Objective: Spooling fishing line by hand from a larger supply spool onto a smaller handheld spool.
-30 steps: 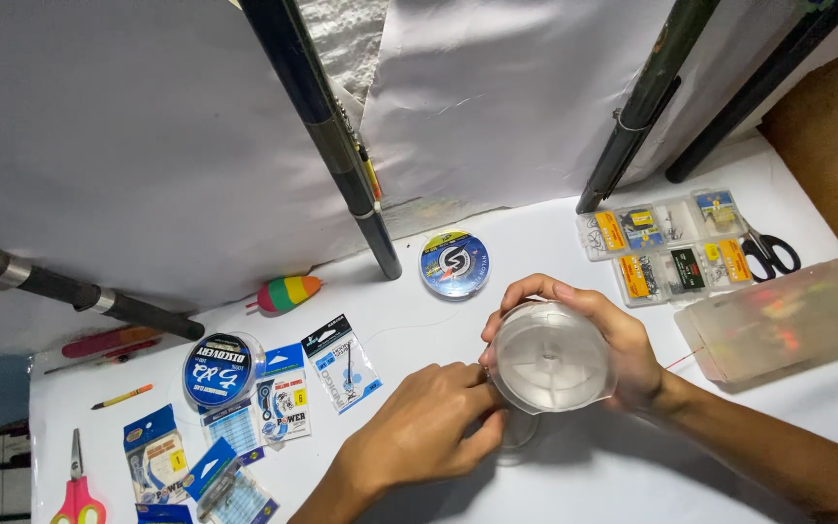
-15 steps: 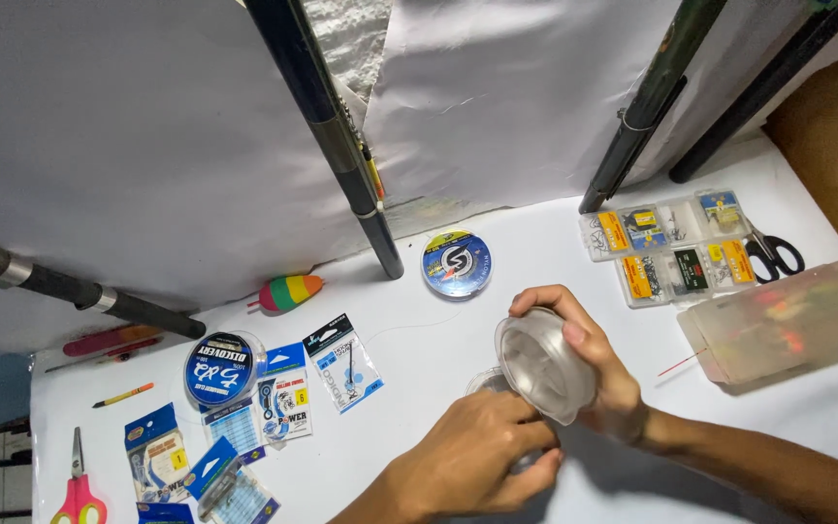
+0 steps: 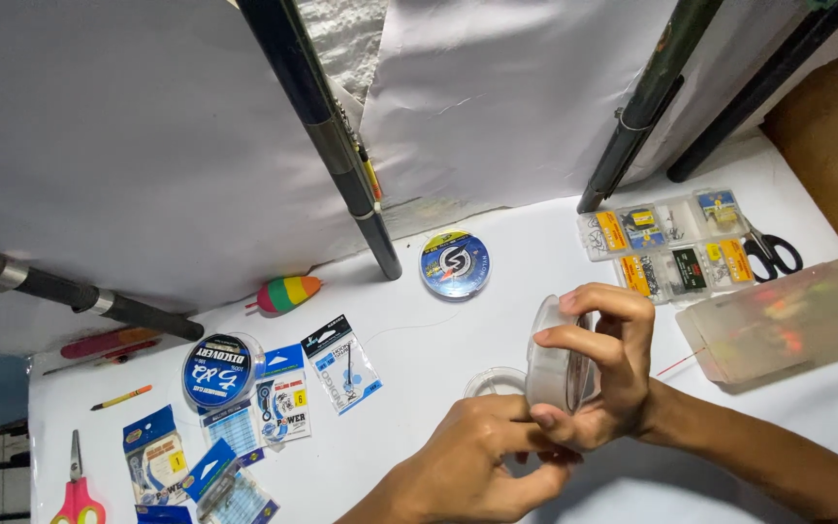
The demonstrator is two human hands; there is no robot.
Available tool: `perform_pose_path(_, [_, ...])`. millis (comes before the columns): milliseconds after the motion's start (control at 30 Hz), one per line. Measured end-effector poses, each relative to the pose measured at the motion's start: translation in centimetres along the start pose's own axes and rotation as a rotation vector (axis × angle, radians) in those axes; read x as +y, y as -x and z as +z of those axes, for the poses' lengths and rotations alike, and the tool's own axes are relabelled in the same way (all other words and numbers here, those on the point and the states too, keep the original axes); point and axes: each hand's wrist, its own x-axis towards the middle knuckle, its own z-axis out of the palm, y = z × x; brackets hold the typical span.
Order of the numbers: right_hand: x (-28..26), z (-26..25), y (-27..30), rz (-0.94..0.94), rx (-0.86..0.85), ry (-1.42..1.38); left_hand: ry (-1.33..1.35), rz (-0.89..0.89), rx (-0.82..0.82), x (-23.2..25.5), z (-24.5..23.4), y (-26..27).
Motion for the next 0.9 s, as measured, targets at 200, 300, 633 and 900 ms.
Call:
perform_pose_path(200, [0.0, -0.6, -2.7, -0.055, -0.210, -0.043, 0.035, -0.023, 0.038, 0.6, -1.9, -0.5])
perform_pose_path(300, [0.1, -0.9, -3.0, 0.009, -0.338, -0.126, 0.040, -0.025, 0.068, 1.0, -3.1, -0.7])
perform_pose_path(633, [-0.4, -1.4, -4.4, 0.099, -0.490, -0.398, -0.008, -0.007, 0.108, 1.2, -5.1, -1.2])
perform_pose_path(900, [-0.7, -2.1, -5.0, 0.270, -0.598, -0.618, -0.008, -0.050, 0.100, 1.1, -6.0, -1.5])
